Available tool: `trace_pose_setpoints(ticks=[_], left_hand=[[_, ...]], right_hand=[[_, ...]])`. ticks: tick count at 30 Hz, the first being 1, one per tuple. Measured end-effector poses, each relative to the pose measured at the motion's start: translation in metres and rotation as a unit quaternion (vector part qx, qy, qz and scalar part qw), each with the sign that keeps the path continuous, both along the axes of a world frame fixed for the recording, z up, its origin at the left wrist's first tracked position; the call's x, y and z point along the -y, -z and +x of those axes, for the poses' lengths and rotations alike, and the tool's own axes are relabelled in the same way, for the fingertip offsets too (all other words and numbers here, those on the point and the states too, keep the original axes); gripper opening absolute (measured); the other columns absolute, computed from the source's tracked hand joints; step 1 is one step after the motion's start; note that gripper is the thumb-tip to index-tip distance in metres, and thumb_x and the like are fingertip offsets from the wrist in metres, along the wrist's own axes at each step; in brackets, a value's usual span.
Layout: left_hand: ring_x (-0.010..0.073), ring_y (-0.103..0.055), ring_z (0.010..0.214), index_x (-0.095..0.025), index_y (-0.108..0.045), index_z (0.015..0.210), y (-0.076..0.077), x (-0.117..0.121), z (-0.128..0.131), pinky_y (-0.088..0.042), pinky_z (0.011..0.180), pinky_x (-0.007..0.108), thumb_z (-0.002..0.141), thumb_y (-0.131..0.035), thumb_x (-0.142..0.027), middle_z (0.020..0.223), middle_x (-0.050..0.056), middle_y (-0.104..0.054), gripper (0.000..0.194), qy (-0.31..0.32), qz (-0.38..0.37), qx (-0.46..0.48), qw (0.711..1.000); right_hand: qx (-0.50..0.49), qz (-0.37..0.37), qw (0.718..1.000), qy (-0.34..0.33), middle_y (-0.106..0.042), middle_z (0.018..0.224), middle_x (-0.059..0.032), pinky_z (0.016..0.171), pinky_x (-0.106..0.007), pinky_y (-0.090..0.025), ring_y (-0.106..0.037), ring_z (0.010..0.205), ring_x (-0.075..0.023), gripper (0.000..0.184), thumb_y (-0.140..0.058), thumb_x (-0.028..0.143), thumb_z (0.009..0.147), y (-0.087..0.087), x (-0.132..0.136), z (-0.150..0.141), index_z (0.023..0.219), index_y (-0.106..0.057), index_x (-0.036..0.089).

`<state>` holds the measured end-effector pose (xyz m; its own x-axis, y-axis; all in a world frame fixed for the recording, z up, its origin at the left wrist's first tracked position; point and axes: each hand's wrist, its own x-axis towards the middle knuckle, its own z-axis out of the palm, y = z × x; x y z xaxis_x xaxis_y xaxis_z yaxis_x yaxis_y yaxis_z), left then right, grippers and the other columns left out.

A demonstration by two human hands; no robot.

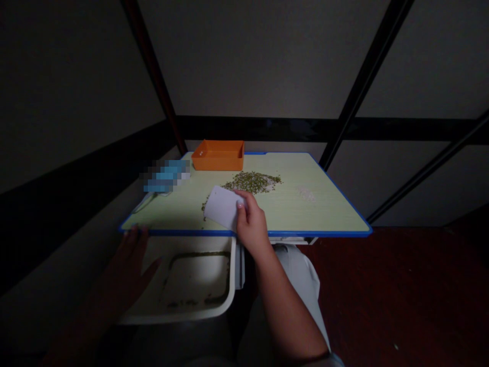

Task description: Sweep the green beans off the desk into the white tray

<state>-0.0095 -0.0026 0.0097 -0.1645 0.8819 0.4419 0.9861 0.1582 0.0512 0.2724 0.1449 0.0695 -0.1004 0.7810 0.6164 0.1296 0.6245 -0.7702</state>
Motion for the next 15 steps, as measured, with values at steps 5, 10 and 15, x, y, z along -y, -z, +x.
trace_pose_setpoints(ticks=[5,10,15], left_hand=[[0.0386,-0.023,0.151,-0.009,-0.021,0.151,0.0014,-0.0004,-0.0008,-0.034,0.118,0.057,0.089,-0.036,-0.050,0.161,0.024,-0.026,0.076,0.003,-0.002,-0.004,1.000],[0.0385,-0.024,0.151,-0.009,-0.022,0.151,0.0022,-0.0007,-0.0013,-0.035,0.118,0.056,0.090,-0.034,-0.051,0.160,0.025,-0.027,0.076,0.002,-0.004,-0.004,1.000],[0.0387,-0.024,0.151,-0.011,-0.021,0.152,0.0014,0.0003,-0.0010,-0.036,0.117,0.057,0.090,-0.035,-0.051,0.160,0.024,-0.027,0.075,0.003,-0.001,-0.007,1.000]], right_hand=[[0.006,-0.002,1.000,-0.010,-0.071,0.115,-0.0072,0.095,-0.038,-0.050,-0.064,0.112,-0.0238,0.028,-0.045,0.034,0.098,0.0010,-0.0016,-0.0003,0.118,-0.061,0.025],[0.011,-0.015,1.000,-0.019,-0.071,0.115,-0.0077,0.094,-0.039,-0.050,-0.064,0.111,-0.0253,0.028,-0.046,0.035,0.097,0.0000,-0.0021,0.0023,0.117,-0.062,0.024],[0.006,-0.016,1.000,-0.025,-0.072,0.115,-0.0063,0.092,-0.038,-0.051,-0.065,0.108,-0.0239,0.026,-0.047,0.034,0.097,-0.0017,-0.0012,0.0054,0.116,-0.062,0.024]])
